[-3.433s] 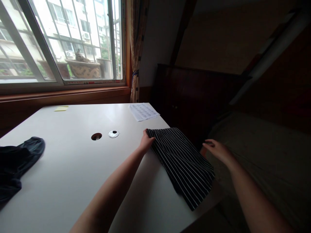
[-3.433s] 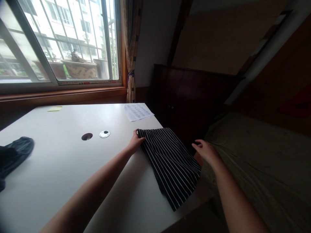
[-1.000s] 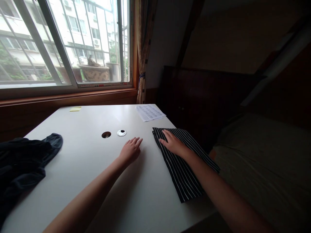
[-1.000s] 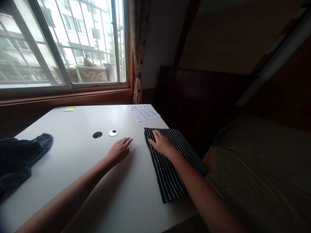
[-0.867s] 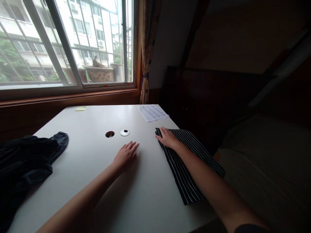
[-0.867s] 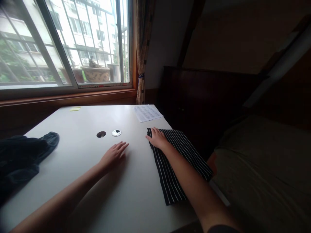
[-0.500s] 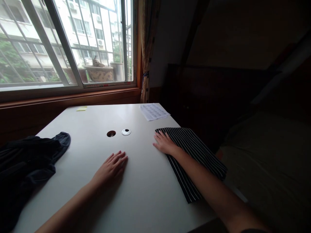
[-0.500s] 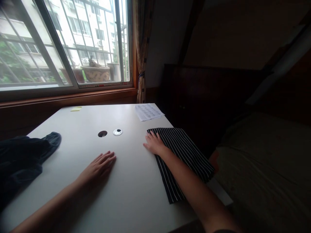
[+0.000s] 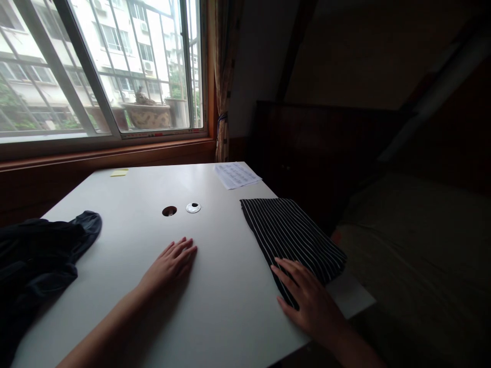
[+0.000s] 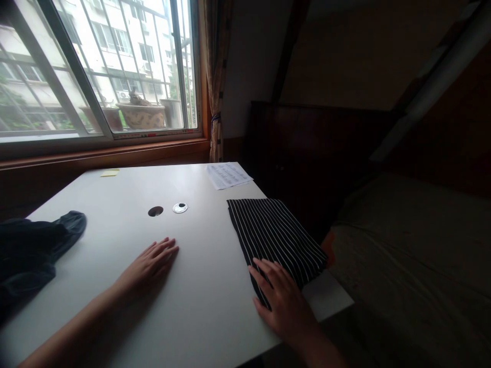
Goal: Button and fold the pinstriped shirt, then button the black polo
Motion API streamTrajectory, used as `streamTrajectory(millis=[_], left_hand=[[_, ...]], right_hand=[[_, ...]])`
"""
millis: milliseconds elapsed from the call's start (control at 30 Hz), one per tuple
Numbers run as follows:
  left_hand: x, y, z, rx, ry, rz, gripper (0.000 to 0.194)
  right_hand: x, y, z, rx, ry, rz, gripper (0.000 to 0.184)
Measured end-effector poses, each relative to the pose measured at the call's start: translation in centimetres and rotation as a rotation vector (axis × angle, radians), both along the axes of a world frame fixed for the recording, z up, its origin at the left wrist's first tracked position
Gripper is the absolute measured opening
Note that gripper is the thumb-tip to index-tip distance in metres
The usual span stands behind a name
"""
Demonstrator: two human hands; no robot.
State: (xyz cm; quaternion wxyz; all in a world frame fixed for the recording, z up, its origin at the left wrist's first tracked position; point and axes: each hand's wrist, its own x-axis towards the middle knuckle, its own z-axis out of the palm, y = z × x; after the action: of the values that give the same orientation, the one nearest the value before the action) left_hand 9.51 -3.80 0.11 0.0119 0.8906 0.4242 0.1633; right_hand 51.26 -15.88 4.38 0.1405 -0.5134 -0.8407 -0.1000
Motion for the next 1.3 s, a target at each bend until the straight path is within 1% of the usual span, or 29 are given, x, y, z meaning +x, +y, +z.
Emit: streamTrajectory(millis=[100,167,233,300,367,500,567,667,800,867,933,1000,1033,1100,1133,1200,1267,1300], left_hand=[[0.0,-0.1,0.1,-0.005,0.004,-0.001,0.046],[0.1,-0.1,0.2,-0.010,0.007,0.002,0.046],[0.1,-0.2,0.3,-0.011,0.007,0.006,0.046],[0.0,-0.3,0.3,-0.009,0.009,0.005,0.045],[0.0,-0.3,0.3,-0.006,0.009,0.000,0.045],[-0.1,-0.3,0.2,-0.004,-0.015,-0.008,0.045],[-0.2,-0.3,0.2,-0.003,-0.016,-0.011,0.045],[-0.2,-0.2,0.1,-0.006,-0.004,-0.009,0.045],[-0.2,-0.2,0.1,-0.014,0.005,-0.005,0.046],[-0.2,-0.2,0.2,-0.019,0.014,-0.004,0.046],[-0.2,-0.3,0.2,-0.025,0.017,-0.004,0.046],[-0.2,-0.3,0.3,-0.026,0.010,-0.001,0.046],[-0.2,-0.3,0.3,-0.024,0.003,-0.001,0.046],[-0.2,-0.3,0.3,-0.019,-0.011,-0.008,0.045],[-0.2,-0.3,0.3,-0.017,-0.015,-0.013,0.046],[-0.2,-0.3,0.3,-0.018,-0.009,-0.020,0.046],[-0.3,-0.3,0.3,-0.020,-0.006,-0.019,0.046],[-0.3,-0.3,0.3,-0.020,-0.010,-0.019,0.046]], right_hand=[[1.2,-0.9,-1.0,0.128,0.018,-0.014,0.055],[1.5,-1.1,-1.3,0.168,0.021,0.010,0.045],[1.7,-1.1,-1.3,0.192,0.019,0.046,0.038],[1.9,-1.0,-0.8,0.221,0.019,0.074,0.034],[2.3,-0.9,0.2,0.257,0.019,0.082,0.033],[3.4,-0.9,2.3,0.295,0.000,0.076,0.036],[3.5,-1.0,2.6,0.258,-0.021,0.124,0.037],[2.6,-1.1,2.0,0.141,-0.040,0.208,0.036],[0.9,-1.2,0.8,0.022,0.010,0.213,0.035],[0.6,-1.2,0.9,-0.018,0.067,0.219,0.035],[0.8,-1.0,1.5,-0.051,0.136,0.222,0.034],[1.4,-0.4,2.2,-0.057,0.208,0.192,0.032],[1.8,0.1,2.5,-0.045,0.240,0.156,0.032],[2.7,1.3,2.7,-0.002,0.277,0.046,0.035],[3.2,2.0,2.4,0.017,0.273,-0.016,0.039],[3.9,3.2,1.3,0.033,0.207,-0.114,0.049],[4.5,4.0,-0.5,0.023,0.086,-0.150,0.058],[4.7,4.2,-1.5,0.010,0.025,-0.155,0.059]])
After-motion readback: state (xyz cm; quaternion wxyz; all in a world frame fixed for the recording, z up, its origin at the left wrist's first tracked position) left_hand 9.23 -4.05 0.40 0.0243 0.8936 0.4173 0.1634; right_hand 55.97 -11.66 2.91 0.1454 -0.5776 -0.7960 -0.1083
